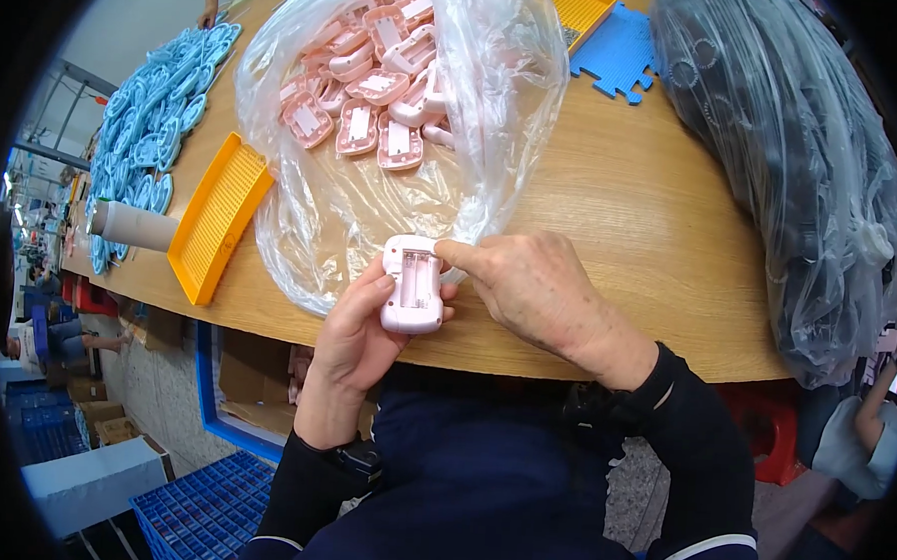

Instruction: The recorder is assembling small pink and white plastic components, possibly for toys or electronic devices.

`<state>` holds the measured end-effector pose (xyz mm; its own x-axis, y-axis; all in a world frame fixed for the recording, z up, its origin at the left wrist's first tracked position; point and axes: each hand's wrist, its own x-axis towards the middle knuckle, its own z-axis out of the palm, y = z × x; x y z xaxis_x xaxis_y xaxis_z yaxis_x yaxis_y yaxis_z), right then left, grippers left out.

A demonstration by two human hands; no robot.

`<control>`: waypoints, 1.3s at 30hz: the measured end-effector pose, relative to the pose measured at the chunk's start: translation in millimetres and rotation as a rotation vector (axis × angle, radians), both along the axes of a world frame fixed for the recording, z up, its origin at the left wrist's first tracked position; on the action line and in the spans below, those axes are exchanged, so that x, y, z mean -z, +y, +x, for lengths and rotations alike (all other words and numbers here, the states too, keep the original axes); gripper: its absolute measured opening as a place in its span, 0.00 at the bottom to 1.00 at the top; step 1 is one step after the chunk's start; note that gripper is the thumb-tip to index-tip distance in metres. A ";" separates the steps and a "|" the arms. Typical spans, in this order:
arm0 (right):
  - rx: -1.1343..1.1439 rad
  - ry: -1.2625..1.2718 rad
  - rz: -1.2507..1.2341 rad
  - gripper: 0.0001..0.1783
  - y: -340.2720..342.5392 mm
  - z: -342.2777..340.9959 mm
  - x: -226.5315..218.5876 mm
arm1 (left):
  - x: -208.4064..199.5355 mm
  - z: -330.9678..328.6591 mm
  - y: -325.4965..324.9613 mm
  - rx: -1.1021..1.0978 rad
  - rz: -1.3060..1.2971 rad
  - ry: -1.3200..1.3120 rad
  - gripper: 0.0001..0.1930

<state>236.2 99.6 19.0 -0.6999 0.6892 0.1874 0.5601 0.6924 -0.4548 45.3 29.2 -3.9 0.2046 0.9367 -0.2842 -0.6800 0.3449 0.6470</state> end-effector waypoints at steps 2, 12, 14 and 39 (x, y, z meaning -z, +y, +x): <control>0.001 -0.022 0.009 0.22 0.1 -1.9 0.1 | 4.6 -0.6 -0.1 0.000 -0.002 0.017 0.23; -0.022 -0.200 0.056 0.20 -2.1 -7.3 -2.8 | 13.1 1.8 -4.0 0.001 -0.028 0.111 0.25; -0.028 -0.245 0.046 0.18 -3.8 -12.0 -8.9 | 15.7 -2.5 -6.2 0.038 -0.008 0.132 0.26; 0.227 0.693 -0.422 0.16 -11.8 -6.0 21.4 | 3.6 28.2 -8.3 0.063 0.223 0.173 0.28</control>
<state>230.2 87.8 -2.5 -0.3572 0.9081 0.2187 0.1640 0.2915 -0.9424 73.4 20.9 -7.5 0.2311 0.9669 -0.1083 -0.5349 0.2193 0.8160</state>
